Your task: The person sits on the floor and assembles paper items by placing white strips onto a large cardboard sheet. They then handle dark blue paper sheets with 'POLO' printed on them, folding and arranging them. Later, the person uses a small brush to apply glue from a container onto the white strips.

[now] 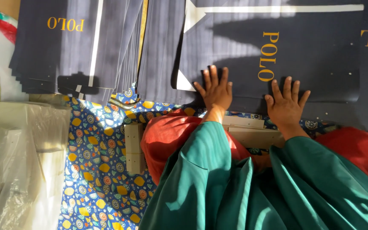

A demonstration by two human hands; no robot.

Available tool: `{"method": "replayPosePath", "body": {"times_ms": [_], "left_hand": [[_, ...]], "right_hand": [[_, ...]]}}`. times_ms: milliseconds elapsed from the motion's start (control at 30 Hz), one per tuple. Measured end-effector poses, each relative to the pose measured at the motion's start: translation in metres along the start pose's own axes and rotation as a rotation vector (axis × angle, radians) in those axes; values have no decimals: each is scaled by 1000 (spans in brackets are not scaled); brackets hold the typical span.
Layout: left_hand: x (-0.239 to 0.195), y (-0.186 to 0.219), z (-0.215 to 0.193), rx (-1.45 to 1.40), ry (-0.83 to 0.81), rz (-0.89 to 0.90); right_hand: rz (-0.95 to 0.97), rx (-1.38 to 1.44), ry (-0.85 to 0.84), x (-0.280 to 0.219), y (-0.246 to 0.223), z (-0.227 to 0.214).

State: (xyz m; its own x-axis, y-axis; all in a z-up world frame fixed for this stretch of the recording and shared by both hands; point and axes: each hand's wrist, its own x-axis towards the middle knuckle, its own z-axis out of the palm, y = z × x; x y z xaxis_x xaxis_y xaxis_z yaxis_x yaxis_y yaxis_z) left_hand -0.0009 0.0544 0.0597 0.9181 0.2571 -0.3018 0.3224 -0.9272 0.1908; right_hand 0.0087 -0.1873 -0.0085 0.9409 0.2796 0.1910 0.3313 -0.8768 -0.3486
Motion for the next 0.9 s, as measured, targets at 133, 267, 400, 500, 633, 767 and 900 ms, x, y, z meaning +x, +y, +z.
{"method": "replayPosePath", "body": {"times_ms": [133,267,400,500,633,767,900], "left_hand": [[12,-24,18,-29,-12,-178],[12,-24,23,-27,19,-190],[9,-22,23,-33,14,-197],[10,-20,12,-10,-14,-211],[8,-18,5,-41,-115,-214],[-14,-7,-40,-99,-163,-192],[-28,-4,-67,-107,-225,-145]], "right_hand": [[3,17,-19,-3,2,2],[-37,-7,39,-4,7,4],[-51,-37,67,-4,8,5],[-23,-21,37,1,6,6],[38,-21,-25,-1,2,1],[120,83,21,5,-31,-26],[113,52,-14,7,-24,-21]]}}
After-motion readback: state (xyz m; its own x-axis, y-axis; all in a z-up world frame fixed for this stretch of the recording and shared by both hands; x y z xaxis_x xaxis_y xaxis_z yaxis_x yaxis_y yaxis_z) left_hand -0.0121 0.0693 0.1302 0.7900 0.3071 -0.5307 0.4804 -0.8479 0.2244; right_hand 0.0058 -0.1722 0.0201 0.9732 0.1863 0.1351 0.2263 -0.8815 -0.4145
